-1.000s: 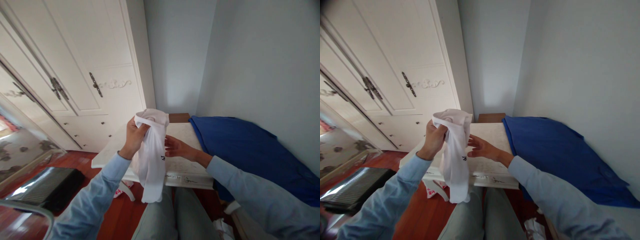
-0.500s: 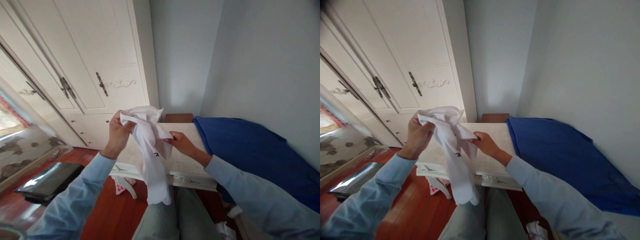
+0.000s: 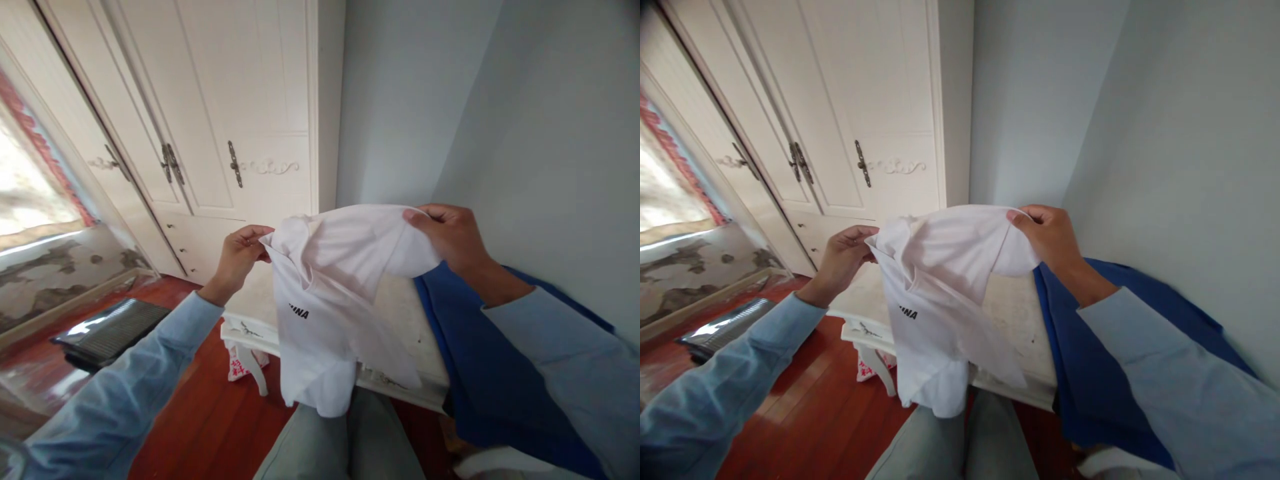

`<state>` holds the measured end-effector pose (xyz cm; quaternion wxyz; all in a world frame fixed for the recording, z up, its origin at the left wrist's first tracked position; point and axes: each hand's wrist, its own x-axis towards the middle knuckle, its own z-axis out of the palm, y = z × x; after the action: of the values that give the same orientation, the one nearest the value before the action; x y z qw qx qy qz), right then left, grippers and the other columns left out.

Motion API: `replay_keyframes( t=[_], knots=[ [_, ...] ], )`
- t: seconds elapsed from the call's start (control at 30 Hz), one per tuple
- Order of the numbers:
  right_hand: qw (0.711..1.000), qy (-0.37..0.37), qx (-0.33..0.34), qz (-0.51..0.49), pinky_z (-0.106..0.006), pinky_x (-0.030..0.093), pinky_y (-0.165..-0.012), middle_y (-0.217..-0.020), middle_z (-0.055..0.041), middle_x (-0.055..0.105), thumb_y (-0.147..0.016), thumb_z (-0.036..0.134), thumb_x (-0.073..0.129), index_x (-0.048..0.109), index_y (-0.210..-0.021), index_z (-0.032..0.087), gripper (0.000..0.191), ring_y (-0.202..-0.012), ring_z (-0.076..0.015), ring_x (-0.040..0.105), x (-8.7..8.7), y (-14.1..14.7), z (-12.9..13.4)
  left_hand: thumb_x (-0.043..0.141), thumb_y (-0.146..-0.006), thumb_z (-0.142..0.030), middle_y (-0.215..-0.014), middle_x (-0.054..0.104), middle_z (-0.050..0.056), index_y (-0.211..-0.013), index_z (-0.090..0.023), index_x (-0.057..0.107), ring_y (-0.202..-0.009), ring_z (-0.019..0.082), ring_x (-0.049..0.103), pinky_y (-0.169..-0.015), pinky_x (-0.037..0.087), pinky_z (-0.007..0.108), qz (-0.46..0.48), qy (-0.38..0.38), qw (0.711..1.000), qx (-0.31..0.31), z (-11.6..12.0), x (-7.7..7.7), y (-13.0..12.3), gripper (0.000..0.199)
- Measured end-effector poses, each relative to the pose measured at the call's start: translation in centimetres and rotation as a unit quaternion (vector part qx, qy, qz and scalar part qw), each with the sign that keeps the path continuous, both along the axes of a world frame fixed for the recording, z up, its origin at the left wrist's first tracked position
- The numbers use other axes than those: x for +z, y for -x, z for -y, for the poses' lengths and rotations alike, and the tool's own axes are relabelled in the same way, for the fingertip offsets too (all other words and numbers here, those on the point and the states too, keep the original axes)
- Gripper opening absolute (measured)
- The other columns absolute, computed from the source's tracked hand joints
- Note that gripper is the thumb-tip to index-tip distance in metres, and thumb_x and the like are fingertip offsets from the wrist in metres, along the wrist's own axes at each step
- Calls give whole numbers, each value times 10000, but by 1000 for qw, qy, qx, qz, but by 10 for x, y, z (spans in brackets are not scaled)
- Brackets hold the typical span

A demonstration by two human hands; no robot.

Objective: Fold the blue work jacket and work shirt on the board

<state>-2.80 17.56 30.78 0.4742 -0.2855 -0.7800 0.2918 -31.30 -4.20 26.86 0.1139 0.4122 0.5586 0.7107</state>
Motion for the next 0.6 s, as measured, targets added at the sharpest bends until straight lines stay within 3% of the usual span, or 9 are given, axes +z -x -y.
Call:
replay_keyframes(
  t=[0.13,0.23,0.33,0.4,0.53,0.6],
  knots=[
    [997,-33,-13,62,-434,527,-855,-970,-91,737,-791,408,689,741,-962,203,272,-891,-254,671,-32,14,-17,717,-641,-218,-609,681,-23,-782,-174,730,-475,107,574,-462,479,225,-58,-15,997,46,-8,5,-17,148],
    [989,24,102,106,-430,544,-874,-983,-90,731,-812,463,693,713,-1054,196,360,-890,-239,678,-63,28,1,715,-710,-244,-624,686,-19,-747,-179,717,-510,111,581,-485,469,225,-122,-31,989,71,-19,9,-36,75],
    [928,140,306,160,-433,560,-875,-1024,-80,744,-767,561,761,676,-1157,198,540,-909,-246,687,-95,45,43,685,-770,-238,-667,709,-10,-743,-187,723,-565,111,572,-528,444,227,-220,-45,969,100,-28,14,-58,69],
    [886,228,376,150,-459,551,-942,-1174,-96,734,-698,577,830,659,-1196,214,639,-1034,-281,681,-116,55,72,651,-794,-207,-702,722,-8,-768,-196,734,-584,115,556,-562,442,241,-284,-44,951,110,-32,19,-70,88],
    [823,393,392,122,-482,528,-1008,-1168,-84,761,-651,625,846,713,-1090,229,606,-1085,-298,683,-144,62,100,597,-779,-161,-724,689,7,-755,-206,702,-704,159,590,-718,497,302,-384,-40,916,112,-28,30,-74,116],
    [823,410,374,124,-466,539,-960,-1108,-99,775,-647,656,831,730,-1027,201,601,-1025,-296,695,-144,56,95,609,-770,-207,-764,671,26,-709,-205,648,-786,184,610,-746,512,317,-378,-34,919,104,-24,32,-62,72]
  ],
)
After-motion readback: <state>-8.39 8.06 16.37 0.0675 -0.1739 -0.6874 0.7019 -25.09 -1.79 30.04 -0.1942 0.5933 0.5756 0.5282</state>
